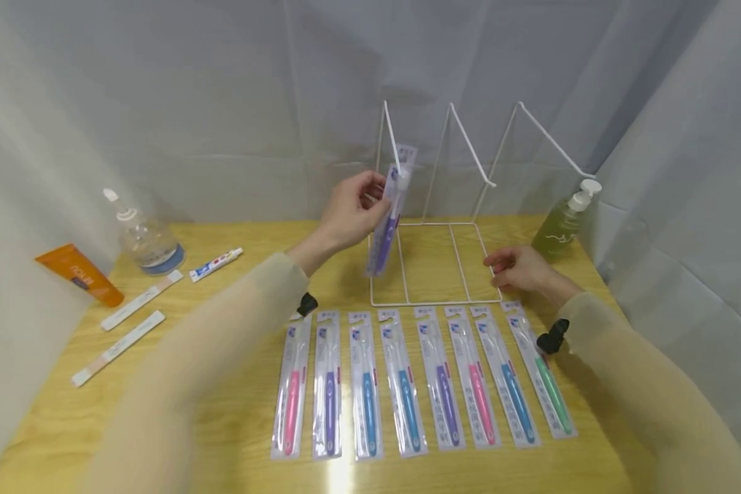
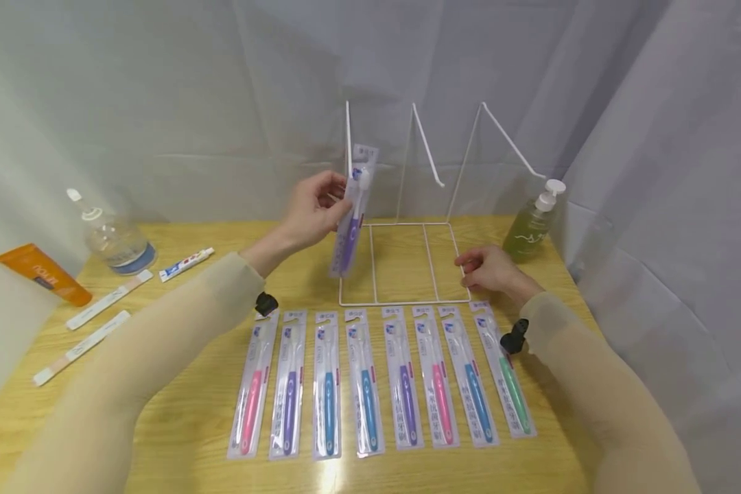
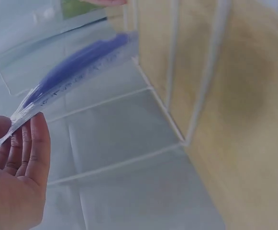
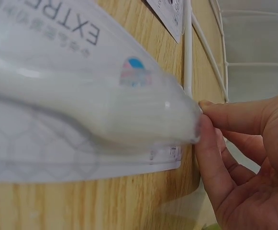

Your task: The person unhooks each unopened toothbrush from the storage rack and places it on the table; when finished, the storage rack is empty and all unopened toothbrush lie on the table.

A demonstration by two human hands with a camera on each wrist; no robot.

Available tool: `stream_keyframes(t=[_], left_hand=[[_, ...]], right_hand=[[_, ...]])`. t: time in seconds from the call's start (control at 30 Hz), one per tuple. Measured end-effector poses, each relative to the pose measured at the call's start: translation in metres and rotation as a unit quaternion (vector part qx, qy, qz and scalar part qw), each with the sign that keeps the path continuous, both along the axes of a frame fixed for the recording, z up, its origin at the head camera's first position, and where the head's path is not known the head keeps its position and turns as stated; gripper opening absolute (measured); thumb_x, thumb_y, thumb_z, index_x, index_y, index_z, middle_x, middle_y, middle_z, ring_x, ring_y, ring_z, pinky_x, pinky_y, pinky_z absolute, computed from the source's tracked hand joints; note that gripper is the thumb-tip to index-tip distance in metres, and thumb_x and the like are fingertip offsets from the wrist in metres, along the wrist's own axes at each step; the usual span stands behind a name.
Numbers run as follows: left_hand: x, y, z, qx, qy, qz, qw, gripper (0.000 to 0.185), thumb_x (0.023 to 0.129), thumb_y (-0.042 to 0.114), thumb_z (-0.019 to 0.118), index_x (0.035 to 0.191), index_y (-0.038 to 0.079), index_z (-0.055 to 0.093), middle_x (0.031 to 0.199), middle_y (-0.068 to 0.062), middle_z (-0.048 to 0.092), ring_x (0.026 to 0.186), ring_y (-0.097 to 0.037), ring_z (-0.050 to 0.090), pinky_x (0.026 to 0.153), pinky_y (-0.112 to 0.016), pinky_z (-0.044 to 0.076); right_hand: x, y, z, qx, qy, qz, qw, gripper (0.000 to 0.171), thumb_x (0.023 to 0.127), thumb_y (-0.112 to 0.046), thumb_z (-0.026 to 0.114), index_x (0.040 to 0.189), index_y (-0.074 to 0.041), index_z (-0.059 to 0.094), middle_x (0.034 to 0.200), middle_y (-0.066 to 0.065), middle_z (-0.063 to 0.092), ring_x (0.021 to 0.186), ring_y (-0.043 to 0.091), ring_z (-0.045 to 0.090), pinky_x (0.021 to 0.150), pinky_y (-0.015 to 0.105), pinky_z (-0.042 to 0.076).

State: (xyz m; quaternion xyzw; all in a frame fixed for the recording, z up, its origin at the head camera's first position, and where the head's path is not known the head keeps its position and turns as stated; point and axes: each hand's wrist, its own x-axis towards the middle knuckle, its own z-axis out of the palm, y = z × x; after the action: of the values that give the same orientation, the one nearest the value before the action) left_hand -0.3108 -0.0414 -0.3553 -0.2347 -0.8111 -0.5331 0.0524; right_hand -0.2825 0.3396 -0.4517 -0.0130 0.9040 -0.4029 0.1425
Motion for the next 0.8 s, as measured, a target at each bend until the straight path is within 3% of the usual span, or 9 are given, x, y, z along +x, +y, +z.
stream_keyframes(t=[0.13,0.27,0.4,0.63,0.8], left_hand=[[0.017,-0.025,-0.006,0.0,-0.018,-0.002,0.9998,0.028,0.101,0.0,0.067,0.128,-0.008,0.069,0.113,-0.025,0.075,0.087,-0.021,0.069,0.073,-0.022,0.063],[0.034,-0.055,-0.006,0.001,-0.076,-0.006,0.9971,0.031,0.104,0.0,0.066,0.134,-0.007,0.066,0.113,-0.023,0.072,0.082,-0.017,0.069,0.065,-0.032,0.07],[0.056,-0.092,-0.009,-0.001,-0.145,-0.004,0.9894,0.039,0.106,0.002,0.064,0.144,-0.006,0.06,0.121,-0.025,0.071,0.087,-0.017,0.074,0.069,-0.036,0.074],[0.106,-0.158,-0.044,-0.032,-0.251,-0.009,0.9673,0.052,0.11,0.007,0.063,0.157,-0.005,0.047,0.116,-0.017,0.07,0.091,-0.019,0.075,0.075,-0.041,0.075],[0.133,-0.186,-0.071,-0.067,-0.299,-0.004,0.9519,0.054,0.11,0.009,0.065,0.158,-0.005,0.045,0.113,-0.014,0.071,0.086,-0.019,0.075,0.07,-0.037,0.072]], right_hand=[[-0.002,0.006,-0.002,0.002,0.002,0.0,1.0,0.05,0.09,0.005,0.082,0.137,0.011,0.068,0.102,0.009,0.066,0.083,0.012,0.062,0.066,0.02,0.063],[-0.004,0.011,-0.003,0.0,0.001,0.002,1.0,0.051,0.09,0.005,0.082,0.138,0.012,0.067,0.101,0.008,0.066,0.082,0.011,0.062,0.065,0.02,0.064],[-0.005,0.011,-0.006,-0.015,0.003,0.006,1.0,0.052,0.09,0.006,0.082,0.139,0.014,0.067,0.1,0.007,0.067,0.078,0.009,0.063,0.064,0.019,0.063],[-0.003,0.01,-0.008,-0.004,-0.001,0.004,1.0,0.05,0.09,0.005,0.082,0.138,0.011,0.068,0.101,0.009,0.066,0.081,0.013,0.063,0.066,0.02,0.064],[-0.001,0.013,-0.005,-0.006,0.0,-0.003,1.0,0.051,0.09,0.005,0.082,0.138,0.011,0.068,0.103,0.009,0.065,0.083,0.012,0.063,0.066,0.02,0.065]])
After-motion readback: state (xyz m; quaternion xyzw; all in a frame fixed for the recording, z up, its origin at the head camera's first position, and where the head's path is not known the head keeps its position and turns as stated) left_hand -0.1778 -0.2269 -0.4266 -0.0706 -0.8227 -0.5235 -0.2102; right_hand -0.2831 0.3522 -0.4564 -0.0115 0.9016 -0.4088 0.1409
